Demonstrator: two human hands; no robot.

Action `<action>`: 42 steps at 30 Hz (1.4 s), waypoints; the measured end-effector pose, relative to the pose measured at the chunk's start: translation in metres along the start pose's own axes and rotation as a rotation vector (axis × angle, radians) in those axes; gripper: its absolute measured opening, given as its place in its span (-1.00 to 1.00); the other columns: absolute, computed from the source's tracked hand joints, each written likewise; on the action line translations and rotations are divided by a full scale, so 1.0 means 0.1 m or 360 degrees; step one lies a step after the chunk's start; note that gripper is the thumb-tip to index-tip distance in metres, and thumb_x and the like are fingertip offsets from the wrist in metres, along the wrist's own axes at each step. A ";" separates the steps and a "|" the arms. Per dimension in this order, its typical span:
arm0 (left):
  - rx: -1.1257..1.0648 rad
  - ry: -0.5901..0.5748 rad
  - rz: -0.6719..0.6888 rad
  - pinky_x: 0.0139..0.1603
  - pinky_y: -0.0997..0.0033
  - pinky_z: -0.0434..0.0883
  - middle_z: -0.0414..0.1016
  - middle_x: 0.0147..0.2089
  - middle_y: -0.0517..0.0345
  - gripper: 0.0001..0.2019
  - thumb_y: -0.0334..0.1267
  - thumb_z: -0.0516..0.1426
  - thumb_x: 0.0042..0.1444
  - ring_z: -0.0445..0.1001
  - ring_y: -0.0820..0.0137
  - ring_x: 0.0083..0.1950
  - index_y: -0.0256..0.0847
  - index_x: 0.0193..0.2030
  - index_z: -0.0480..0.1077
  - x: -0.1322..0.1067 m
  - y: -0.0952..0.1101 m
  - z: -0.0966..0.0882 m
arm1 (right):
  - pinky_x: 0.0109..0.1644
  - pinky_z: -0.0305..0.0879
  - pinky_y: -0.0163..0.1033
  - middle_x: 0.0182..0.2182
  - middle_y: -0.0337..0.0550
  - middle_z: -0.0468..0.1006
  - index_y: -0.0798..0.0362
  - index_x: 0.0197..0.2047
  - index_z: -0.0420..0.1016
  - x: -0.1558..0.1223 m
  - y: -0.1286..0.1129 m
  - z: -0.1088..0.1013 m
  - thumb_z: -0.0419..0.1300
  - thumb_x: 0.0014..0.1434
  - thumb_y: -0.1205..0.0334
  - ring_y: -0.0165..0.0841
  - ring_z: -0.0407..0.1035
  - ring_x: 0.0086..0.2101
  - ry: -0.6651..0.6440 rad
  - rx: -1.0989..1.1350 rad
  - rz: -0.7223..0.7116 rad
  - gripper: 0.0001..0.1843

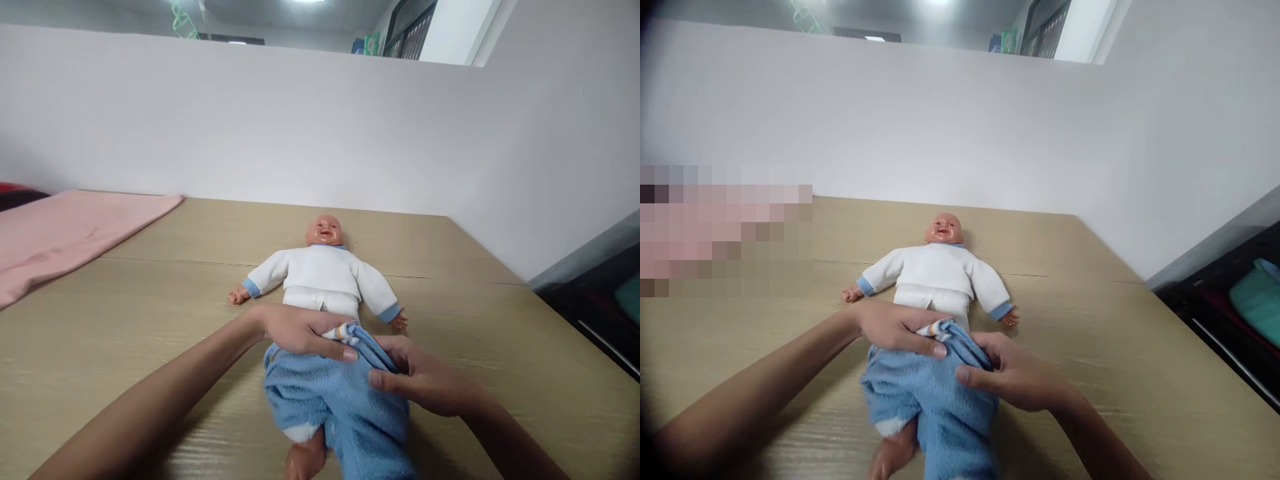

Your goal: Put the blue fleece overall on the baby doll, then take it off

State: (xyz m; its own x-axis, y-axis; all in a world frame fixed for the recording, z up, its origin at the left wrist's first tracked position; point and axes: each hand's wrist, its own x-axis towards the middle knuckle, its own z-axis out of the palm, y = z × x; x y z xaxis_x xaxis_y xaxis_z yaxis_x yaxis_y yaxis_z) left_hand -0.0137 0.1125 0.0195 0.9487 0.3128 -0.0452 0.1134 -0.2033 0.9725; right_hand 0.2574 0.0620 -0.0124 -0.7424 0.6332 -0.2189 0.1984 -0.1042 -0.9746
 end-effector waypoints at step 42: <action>-0.0418 -0.0170 -0.0008 0.44 0.11 0.54 0.74 0.13 0.06 -0.50 0.15 0.39 0.29 0.67 0.06 0.30 -0.17 0.19 0.65 0.02 -0.55 -0.08 | -0.02 0.52 -0.17 -0.18 -0.15 0.69 0.02 0.01 0.78 -0.14 0.14 0.14 0.63 0.02 -0.29 -0.21 0.55 -0.16 0.0052 0.0449 0.0296 -0.33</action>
State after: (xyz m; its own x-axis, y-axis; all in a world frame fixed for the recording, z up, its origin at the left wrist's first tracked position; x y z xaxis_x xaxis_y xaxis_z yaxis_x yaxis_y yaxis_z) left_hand -0.0202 0.1316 -0.0325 0.9757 0.2106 -0.0607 0.0513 0.0500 0.9974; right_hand 0.2618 0.0405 -0.0239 -0.6884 0.6071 -0.3969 0.1404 -0.4253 -0.8941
